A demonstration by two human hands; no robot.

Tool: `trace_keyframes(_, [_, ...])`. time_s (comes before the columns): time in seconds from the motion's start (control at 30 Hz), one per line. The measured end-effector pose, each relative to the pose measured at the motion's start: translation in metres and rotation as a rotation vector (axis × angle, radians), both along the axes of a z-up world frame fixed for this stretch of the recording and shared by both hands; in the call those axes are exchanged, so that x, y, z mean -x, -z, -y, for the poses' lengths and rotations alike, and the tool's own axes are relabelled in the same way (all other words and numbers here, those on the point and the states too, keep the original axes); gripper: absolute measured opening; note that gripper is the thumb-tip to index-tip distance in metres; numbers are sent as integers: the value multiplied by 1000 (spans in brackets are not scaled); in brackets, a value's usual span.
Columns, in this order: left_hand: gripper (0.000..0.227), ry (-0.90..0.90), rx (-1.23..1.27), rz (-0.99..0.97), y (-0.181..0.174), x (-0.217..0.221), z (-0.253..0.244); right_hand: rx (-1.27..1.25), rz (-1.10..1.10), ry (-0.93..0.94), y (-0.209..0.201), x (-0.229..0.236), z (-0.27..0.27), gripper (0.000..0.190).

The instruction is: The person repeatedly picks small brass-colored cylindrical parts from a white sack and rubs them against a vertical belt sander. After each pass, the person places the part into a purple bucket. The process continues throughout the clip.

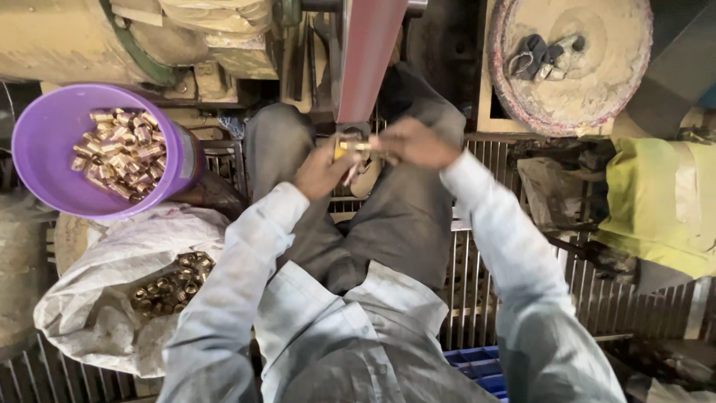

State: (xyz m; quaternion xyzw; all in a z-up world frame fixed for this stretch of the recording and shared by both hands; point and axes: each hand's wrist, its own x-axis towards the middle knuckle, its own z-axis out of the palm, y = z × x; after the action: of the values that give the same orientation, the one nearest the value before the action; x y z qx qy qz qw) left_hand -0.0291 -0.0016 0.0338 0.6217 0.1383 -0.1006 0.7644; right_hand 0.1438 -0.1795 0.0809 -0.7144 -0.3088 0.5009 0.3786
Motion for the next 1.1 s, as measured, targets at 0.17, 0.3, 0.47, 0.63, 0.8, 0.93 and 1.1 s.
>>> trace_keyframes(0.17, [41,66,-467,418,-42,39,2,-444,908,-20,-58,73,39,28])
trace_keyframes(0.3, [42,105,-511,446,-66,51,11,-567,1203,12,-85,95,44,32])
trace_keyframes(0.47, [47,146,-549,414,-76,57,16,-589,1343,-5,-88,102,50,33])
trace_keyframes(0.63, [45,115,-520,403,-62,46,10,-525,1350,20,-70,96,49,36])
trace_keyframes(0.8, [41,65,-243,58,-18,12,1,-439,1374,2,-24,65,28,34])
trace_keyframes(0.93, [32,-46,158,30,13,-11,-4,-462,1315,-77,8,32,5,33])
trace_keyframes(1.1, [23,-85,192,-4,31,-19,-3,-449,1266,-100,23,19,-2,29])
